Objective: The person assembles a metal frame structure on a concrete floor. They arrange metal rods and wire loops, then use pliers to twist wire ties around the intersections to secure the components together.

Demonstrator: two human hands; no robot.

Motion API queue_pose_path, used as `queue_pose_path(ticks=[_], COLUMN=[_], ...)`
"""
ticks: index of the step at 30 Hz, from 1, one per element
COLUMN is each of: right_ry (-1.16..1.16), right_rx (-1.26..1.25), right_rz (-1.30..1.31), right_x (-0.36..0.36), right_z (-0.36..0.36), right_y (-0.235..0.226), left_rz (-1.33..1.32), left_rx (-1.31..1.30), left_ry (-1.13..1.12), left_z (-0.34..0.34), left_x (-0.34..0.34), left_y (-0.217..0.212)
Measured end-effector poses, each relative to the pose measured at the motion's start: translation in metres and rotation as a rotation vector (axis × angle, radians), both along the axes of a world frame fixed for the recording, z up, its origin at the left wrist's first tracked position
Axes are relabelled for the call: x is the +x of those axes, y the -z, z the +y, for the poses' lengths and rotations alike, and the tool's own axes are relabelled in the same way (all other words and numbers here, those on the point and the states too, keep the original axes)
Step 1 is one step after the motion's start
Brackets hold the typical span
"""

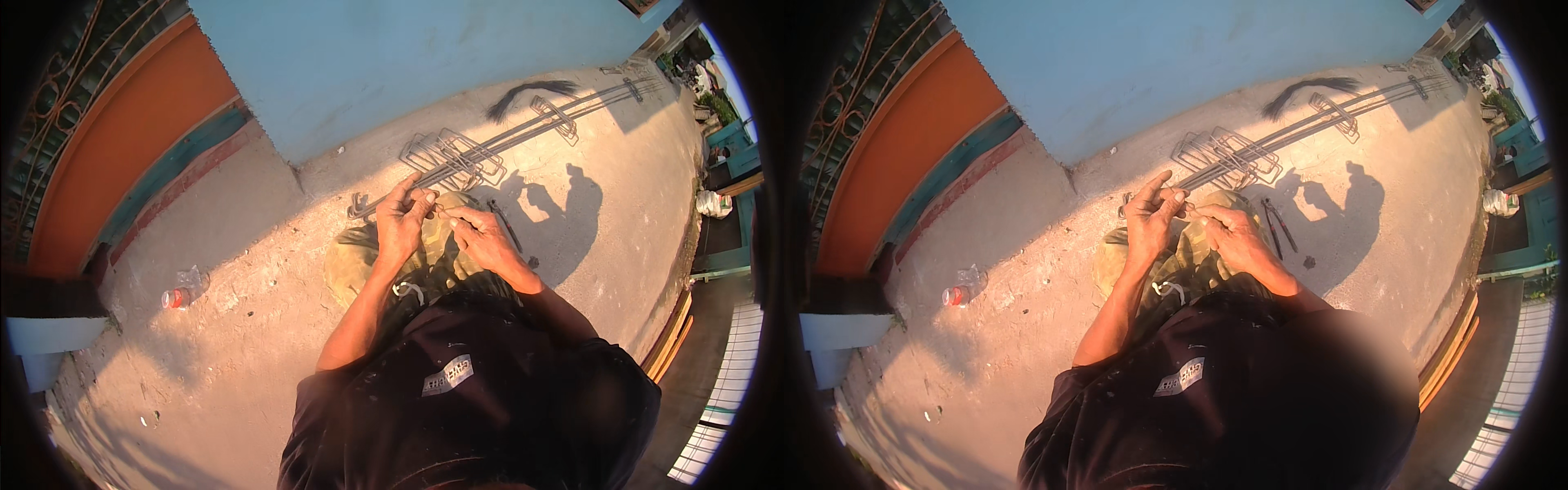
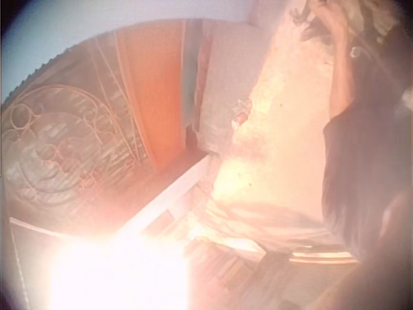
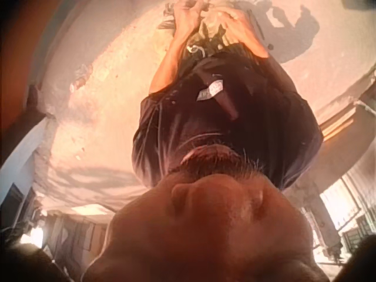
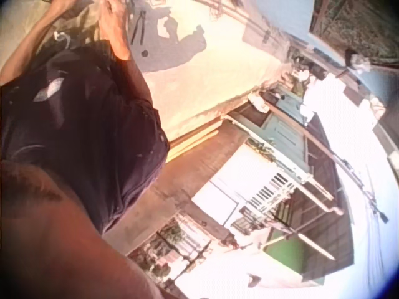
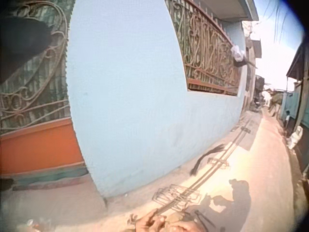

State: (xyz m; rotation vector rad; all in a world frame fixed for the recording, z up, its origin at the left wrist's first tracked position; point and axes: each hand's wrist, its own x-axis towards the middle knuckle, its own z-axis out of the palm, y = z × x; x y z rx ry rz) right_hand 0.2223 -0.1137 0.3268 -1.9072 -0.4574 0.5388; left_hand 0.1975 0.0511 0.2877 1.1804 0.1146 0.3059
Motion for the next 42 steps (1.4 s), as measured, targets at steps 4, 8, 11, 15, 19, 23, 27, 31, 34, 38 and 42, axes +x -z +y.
queue_pose_path(ticks=[4,8,11,15,19,23,27,31,34,38,42], right_ry=[-0.122,-0.078,0.182,0.526,0.636,0.298,0.336,0.552,0.662,0.869,0.948], right_rx=[-0.226,-0.330,-0.331,-0.392,-0.441,-0.772,-0.862,-0.603,-0.557,-0.352,-0.429], right_rz=[0.324,0.065,-0.034,0.175,-0.049,-0.486,-0.515,0.321,0.366,0.502,0.372], right_x=[-0.002,0.056,0.125,0.199,0.290,0.338,0.368,0.374,0.368,0.383,0.364], right_z=[0.020,-0.022,-0.080,-0.090,-0.177,-0.131,-0.177,-0.134,-0.141,-0.116,-0.143], right_y=[0.004,0.108,0.187,0.231,0.351,0.397,0.442,0.417,0.400,0.377,0.374], left_rz=[0.122,0.311,0.539,0.606,0.700,0.613,0.765,0.891,0.874,0.829,0.689], left_rx=[0.038,-0.080,-0.219,-0.319,-0.151,0.399,0.863,1.008,0.988,0.978,1.043], left_ry=[-0.058,-0.170,-0.211,-0.317,-0.175,-0.160,0.273,0.599,0.683,0.583,0.187], left_z=[0.021,0.021,0.026,0.039,0.040,0.090,0.068,0.074,0.068,0.065,0.102], left_x=[-0.030,-0.055,-0.071,-0.066,0.015,0.087,0.190,0.230,0.236,0.247,0.269], left_y=[0.026,0.090,0.132,0.145,0.160,0.256,0.296,0.287,0.306,0.284,0.284])
